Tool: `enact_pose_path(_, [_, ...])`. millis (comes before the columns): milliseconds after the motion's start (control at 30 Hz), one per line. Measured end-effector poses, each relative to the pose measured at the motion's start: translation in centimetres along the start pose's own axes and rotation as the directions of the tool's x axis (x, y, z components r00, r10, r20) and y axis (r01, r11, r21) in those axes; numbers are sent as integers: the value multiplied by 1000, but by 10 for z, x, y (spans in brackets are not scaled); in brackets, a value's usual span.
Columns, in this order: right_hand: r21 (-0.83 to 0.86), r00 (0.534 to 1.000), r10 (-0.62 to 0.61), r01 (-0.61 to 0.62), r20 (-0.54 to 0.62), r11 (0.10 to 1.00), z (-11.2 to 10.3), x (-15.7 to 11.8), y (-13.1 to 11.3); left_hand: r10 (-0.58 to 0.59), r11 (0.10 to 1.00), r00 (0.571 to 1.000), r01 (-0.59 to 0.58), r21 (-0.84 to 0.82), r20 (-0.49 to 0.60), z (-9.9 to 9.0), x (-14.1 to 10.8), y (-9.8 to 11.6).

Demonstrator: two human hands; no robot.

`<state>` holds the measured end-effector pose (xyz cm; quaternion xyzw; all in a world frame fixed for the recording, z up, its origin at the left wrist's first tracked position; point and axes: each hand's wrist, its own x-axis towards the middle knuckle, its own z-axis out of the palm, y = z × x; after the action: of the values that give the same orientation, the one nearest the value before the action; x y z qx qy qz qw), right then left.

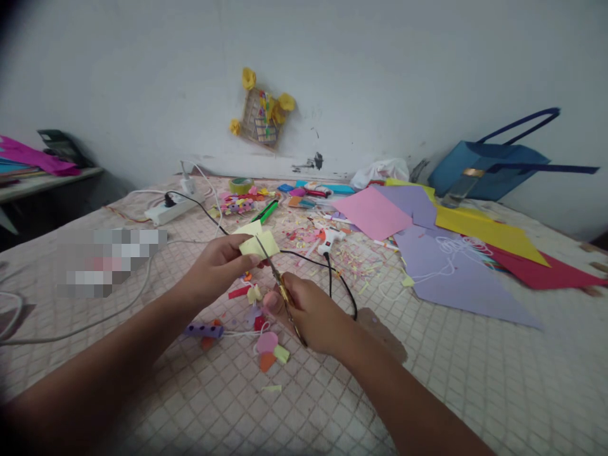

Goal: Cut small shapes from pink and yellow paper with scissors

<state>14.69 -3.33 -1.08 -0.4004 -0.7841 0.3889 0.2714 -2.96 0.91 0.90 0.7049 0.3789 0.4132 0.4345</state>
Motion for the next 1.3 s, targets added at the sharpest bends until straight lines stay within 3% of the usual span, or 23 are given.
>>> enact_pose_path(600, [110,1000,13,-16,25,994,0,1,1,36,999,999,-35,20,-5,-1,0,-2])
enact_pose_path(1033, [-33,1000,26,-26,11,999,-1,4,6,56,998,998,-56,20,-2,-2,1,-3])
enact_pose_path(1300, [-35,999,26,-25,19,999,-2,2,10,18,999,1000,-18,41,-1,-3,1,0])
